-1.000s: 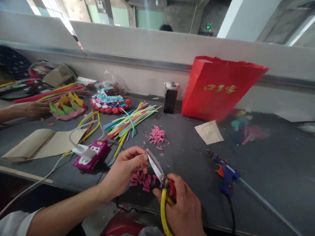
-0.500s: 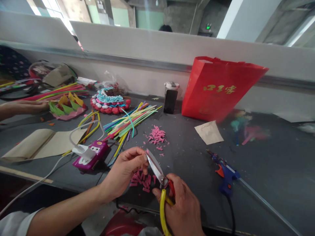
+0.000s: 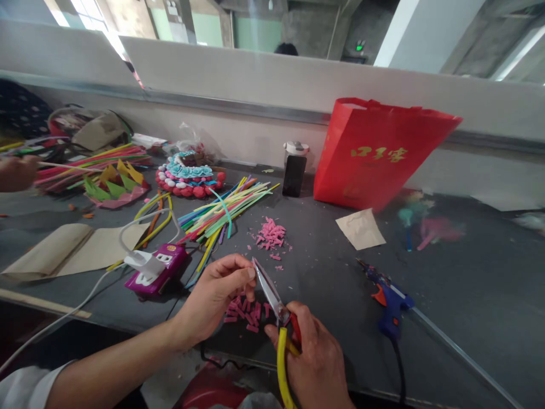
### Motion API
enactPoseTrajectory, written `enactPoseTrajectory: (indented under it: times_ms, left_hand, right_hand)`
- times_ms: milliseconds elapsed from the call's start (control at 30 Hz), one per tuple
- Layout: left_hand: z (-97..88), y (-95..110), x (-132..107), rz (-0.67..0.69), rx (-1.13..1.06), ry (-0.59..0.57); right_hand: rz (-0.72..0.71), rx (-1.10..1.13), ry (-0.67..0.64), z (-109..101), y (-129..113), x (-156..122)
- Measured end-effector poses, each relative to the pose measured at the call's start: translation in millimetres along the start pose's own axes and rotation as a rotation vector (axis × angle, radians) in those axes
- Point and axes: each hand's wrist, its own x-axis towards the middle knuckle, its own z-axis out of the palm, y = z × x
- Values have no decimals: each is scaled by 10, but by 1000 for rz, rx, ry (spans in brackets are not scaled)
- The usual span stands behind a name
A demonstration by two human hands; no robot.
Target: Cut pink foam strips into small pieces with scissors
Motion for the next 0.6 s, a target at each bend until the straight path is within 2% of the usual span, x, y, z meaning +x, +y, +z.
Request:
enactPoseTrajectory:
  times_ms: [167,367,600]
  left_hand:
    - [-10,-4,5,4,6,-18]
    - [5,15,-3,4,-7,7]
    - [9,21,-11,-7,-21,-3]
  right_hand:
    - [18,71,47,-11,-38,2]
    - [109,103,82,-34,-82,9]
    - [34,10,60,-35,-48,18]
